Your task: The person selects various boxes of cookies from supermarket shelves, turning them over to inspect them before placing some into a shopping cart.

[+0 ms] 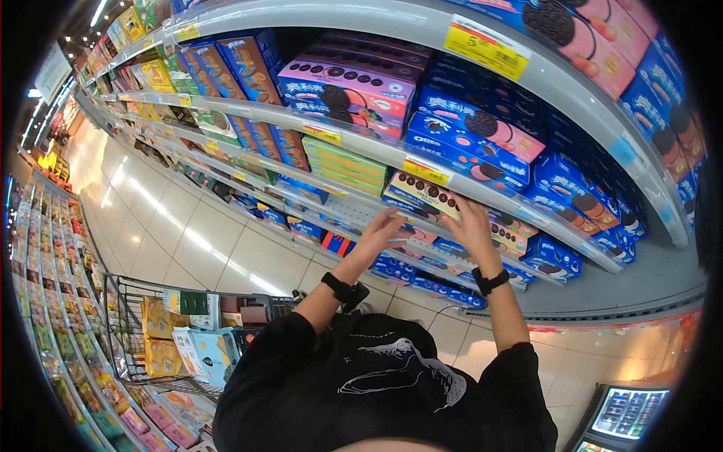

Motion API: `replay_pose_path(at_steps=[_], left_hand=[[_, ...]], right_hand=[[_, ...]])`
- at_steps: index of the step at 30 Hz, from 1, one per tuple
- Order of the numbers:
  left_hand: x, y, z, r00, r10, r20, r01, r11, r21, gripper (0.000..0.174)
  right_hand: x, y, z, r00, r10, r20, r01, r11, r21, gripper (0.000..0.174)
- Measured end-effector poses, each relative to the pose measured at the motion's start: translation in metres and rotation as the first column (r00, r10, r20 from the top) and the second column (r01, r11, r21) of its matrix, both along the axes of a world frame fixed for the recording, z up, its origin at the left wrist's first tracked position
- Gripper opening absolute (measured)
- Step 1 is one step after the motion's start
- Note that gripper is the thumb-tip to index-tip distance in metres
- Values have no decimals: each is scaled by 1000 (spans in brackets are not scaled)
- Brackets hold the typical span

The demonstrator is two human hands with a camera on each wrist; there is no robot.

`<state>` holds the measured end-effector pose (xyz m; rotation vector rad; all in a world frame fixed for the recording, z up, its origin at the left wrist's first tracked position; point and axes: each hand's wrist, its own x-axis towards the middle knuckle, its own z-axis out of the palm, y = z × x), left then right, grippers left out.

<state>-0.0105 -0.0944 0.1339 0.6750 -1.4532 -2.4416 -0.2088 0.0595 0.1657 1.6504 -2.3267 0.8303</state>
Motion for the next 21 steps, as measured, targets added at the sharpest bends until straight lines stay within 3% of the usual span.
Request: replay_pose_path(at_steps=[2,4,12,21], left_hand=[[-6,-10,-6,1000,-11,18,11,1000,2,65],[-13,-16,-11,1000,-16,26,16,1000,-1,67],[-26,-27,-19,999,24,-24,-23,1000,11,70],[-11,-27,-24,998,32,-51,-34,998,-44,52]], right_hand=[[-5,-7,-16,997,-21,-70,21,1000,6,60],[-2,-15,-17,958,-78,-277,79,997,-4,56],[-2,-24,-28,988,-112,-110,116,993,34,53],[23,-15,-22,960,-197,-199,182,979,-90,58]])
